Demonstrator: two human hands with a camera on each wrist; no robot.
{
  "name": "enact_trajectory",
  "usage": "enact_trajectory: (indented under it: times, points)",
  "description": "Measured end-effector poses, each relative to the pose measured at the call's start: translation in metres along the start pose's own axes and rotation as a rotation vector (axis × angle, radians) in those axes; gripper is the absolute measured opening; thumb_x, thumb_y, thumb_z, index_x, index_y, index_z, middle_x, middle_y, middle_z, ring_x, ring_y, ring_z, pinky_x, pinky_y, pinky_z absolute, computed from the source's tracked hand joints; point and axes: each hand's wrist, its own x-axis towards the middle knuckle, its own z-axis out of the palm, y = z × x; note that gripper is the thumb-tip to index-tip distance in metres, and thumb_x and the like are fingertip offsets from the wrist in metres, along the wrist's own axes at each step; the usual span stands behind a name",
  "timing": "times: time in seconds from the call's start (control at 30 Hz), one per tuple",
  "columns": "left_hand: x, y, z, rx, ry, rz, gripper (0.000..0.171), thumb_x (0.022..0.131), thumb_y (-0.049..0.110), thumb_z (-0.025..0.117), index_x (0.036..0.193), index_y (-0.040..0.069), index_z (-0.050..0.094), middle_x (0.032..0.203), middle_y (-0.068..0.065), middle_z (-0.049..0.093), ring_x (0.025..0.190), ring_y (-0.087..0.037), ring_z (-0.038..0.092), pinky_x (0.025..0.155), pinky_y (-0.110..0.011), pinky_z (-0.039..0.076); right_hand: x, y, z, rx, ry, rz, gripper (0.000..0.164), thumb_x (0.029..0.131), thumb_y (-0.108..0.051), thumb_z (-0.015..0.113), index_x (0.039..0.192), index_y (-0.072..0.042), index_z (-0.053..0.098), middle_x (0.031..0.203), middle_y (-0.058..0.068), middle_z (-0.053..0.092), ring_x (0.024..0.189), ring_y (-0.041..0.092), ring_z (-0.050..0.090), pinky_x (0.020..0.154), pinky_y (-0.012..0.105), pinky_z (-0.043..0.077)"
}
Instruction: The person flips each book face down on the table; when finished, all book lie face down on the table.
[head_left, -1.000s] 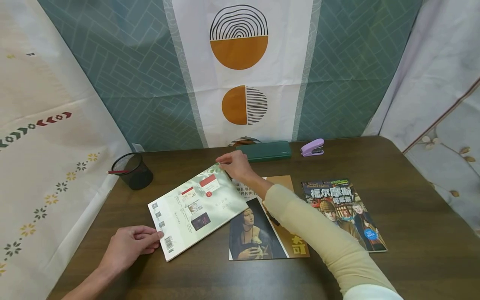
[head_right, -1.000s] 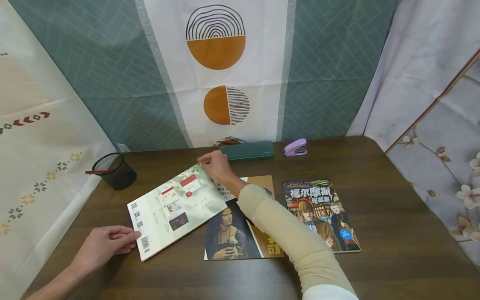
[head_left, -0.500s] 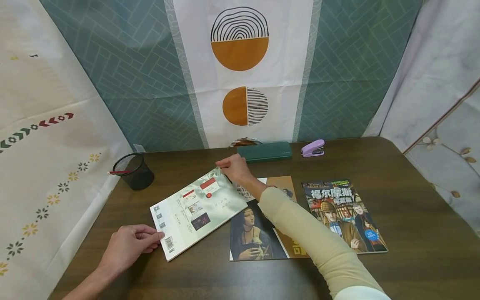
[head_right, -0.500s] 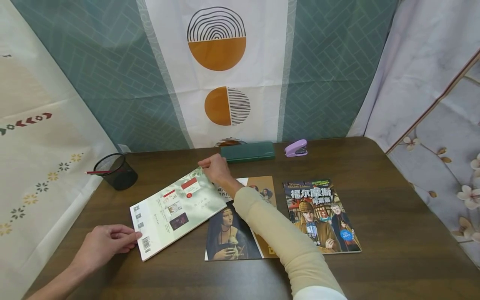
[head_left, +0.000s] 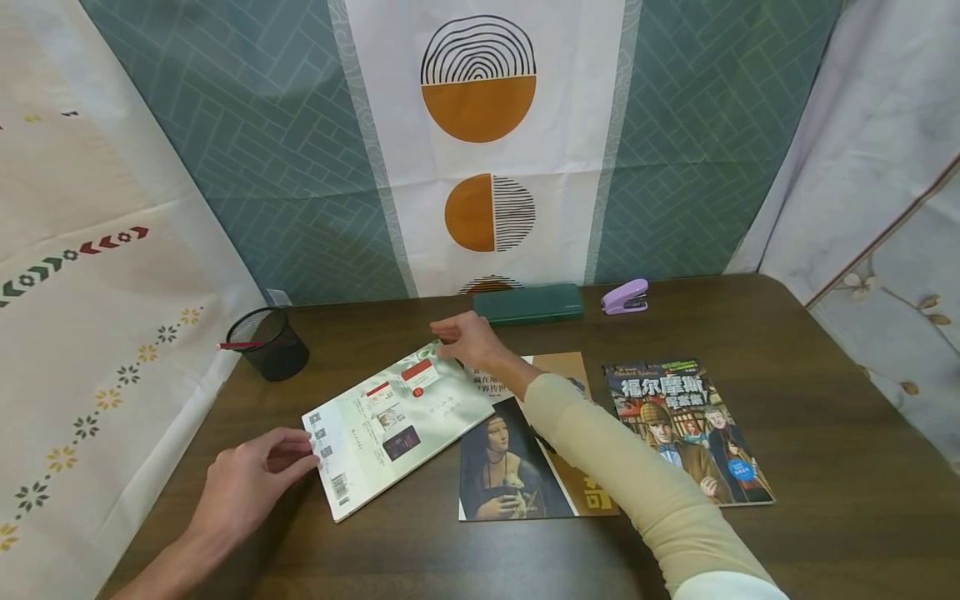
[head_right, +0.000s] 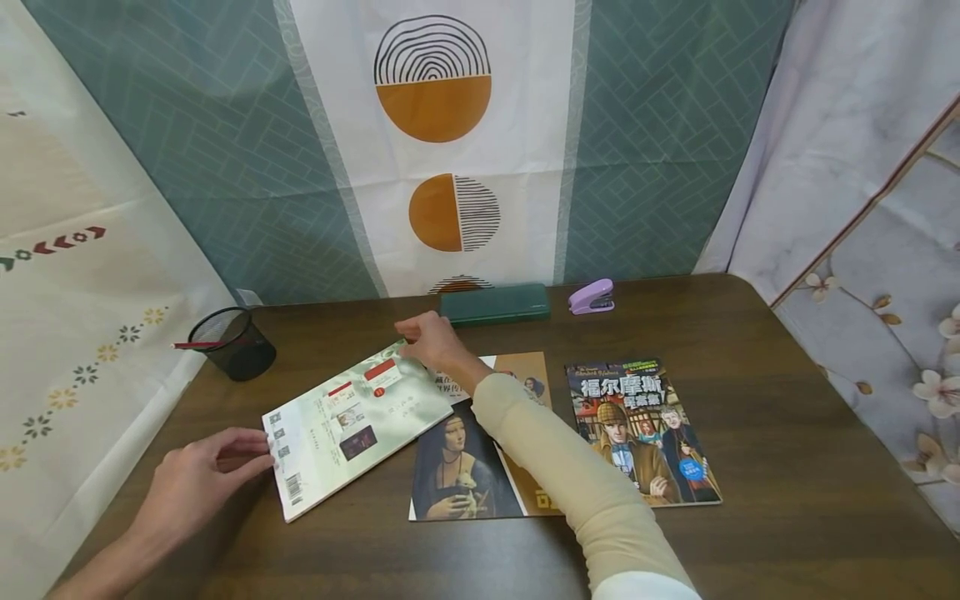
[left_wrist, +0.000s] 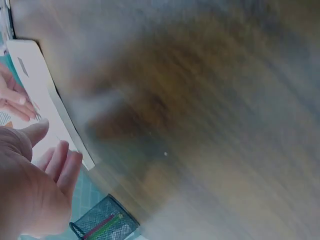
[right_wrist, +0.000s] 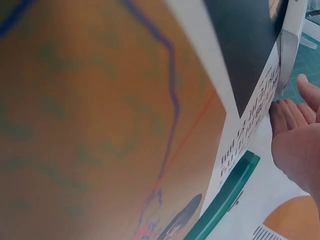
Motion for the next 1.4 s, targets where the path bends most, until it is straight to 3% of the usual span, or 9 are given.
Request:
enact_trajectory:
  times: [0.13, 0.3, 0.5, 0.63, 0.8, 0.93, 1.03, 1.2, 1.4]
  points:
    - [0.006, -0.004, 0.0, 0.008, -0.001, 0.078, 0.053, 0.081, 0.025, 0.095, 0.127, 0.01, 0.074, 0.12, -0.013, 0.077, 0.103, -0.034, 0.074, 0.082, -0.054, 0.057, -0.002, 0.001, -0.001, -0.055, -0.036, -0.017, 0.06, 0.099, -0.004, 0.075, 0.155, -0.003, 0.053, 0.156, 0.01, 0.055, 0.145, 0.025, 0.052, 0.115, 0.04, 0.046]
    - [0.015, -0.008, -0.004, -0.002, -0.166, 0.132, 0.085, 0.084, 0.036, 0.092, 0.153, 0.006, 0.053, 0.149, -0.024, 0.058, 0.133, -0.047, 0.057, 0.101, -0.066, 0.048, -0.006, 0.003, -0.002, -0.136, -0.067, -0.032, 0.07, 0.098, -0.01, 0.079, 0.16, -0.004, 0.047, 0.162, 0.01, 0.049, 0.15, 0.025, 0.045, 0.118, 0.041, 0.042]
    - [0.029, -0.014, -0.005, -0.036, -0.288, 0.196, 0.112, 0.08, 0.056, 0.09, 0.163, 0.002, 0.036, 0.161, -0.026, 0.043, 0.144, -0.049, 0.043, 0.108, -0.068, 0.042, -0.016, 0.003, -0.007, -0.233, -0.102, -0.069, 0.082, 0.096, -0.021, 0.082, 0.164, -0.005, 0.039, 0.167, 0.009, 0.041, 0.154, 0.027, 0.039, 0.121, 0.046, 0.039]
    - [0.038, -0.019, -0.003, -0.044, -0.323, 0.235, 0.122, 0.076, 0.061, 0.09, 0.164, 0.0, 0.031, 0.163, -0.026, 0.039, 0.145, -0.049, 0.04, 0.109, -0.068, 0.04, -0.029, 0.003, -0.008, -0.292, -0.122, -0.068, 0.09, 0.094, -0.029, 0.085, 0.166, -0.009, 0.036, 0.156, 0.01, 0.056, 0.138, 0.027, 0.057, 0.115, 0.044, 0.045]
    - [0.048, -0.026, -0.002, -0.053, -0.35, 0.312, 0.127, 0.073, 0.064, 0.091, 0.163, -0.002, 0.031, 0.167, -0.025, 0.035, 0.149, -0.048, 0.037, 0.121, -0.021, 0.023, -0.048, 0.004, -0.006, -0.331, -0.128, -0.1, 0.098, 0.091, -0.035, 0.087, 0.167, -0.009, 0.032, 0.127, 0.017, 0.071, 0.109, 0.026, 0.067, 0.102, 0.039, 0.053]
    - [0.055, -0.029, -0.002, -0.053, -0.394, 0.335, 0.133, 0.069, 0.07, 0.09, 0.165, 0.0, 0.029, 0.168, -0.023, 0.033, 0.152, -0.047, 0.033, 0.107, -0.001, 0.007, -0.068, 0.006, -0.004, -0.333, -0.113, -0.164, 0.106, 0.087, -0.036, 0.09, 0.167, -0.002, 0.028, 0.148, 0.02, 0.06, 0.133, 0.03, 0.061, 0.109, 0.043, 0.05]
    - [0.058, -0.03, -0.001, -0.009, -0.425, 0.327, 0.137, 0.066, 0.076, 0.087, 0.166, 0.002, 0.029, 0.169, -0.021, 0.034, 0.152, -0.044, 0.035, 0.119, -0.014, 0.022, -0.084, 0.007, -0.001, -0.314, -0.094, -0.177, 0.11, 0.085, -0.035, 0.092, 0.166, 0.001, 0.027, 0.169, 0.016, 0.037, 0.152, 0.032, 0.041, 0.119, 0.046, 0.041]
    - [0.06, -0.03, 0.0, 0.053, -0.439, 0.346, 0.142, 0.063, 0.084, 0.081, 0.165, 0.0, 0.029, 0.167, -0.019, 0.038, 0.148, -0.041, 0.043, 0.112, -0.059, 0.041, -0.11, 0.007, 0.003, -0.262, -0.047, -0.143, 0.103, 0.087, -0.026, 0.092, 0.165, 0.002, 0.03, 0.167, 0.018, 0.039, 0.15, 0.034, 0.044, 0.117, 0.048, 0.043]
    - [0.064, -0.03, 0.002, 0.077, -0.432, 0.379, 0.141, 0.063, 0.088, 0.078, 0.164, 0.001, 0.032, 0.165, -0.016, 0.042, 0.144, -0.039, 0.048, 0.109, -0.061, 0.045, -0.129, 0.007, 0.008, -0.268, 0.011, -0.104, 0.093, 0.087, -0.016, 0.091, 0.161, 0.004, 0.037, 0.162, 0.021, 0.045, 0.149, 0.037, 0.045, 0.118, 0.051, 0.042]
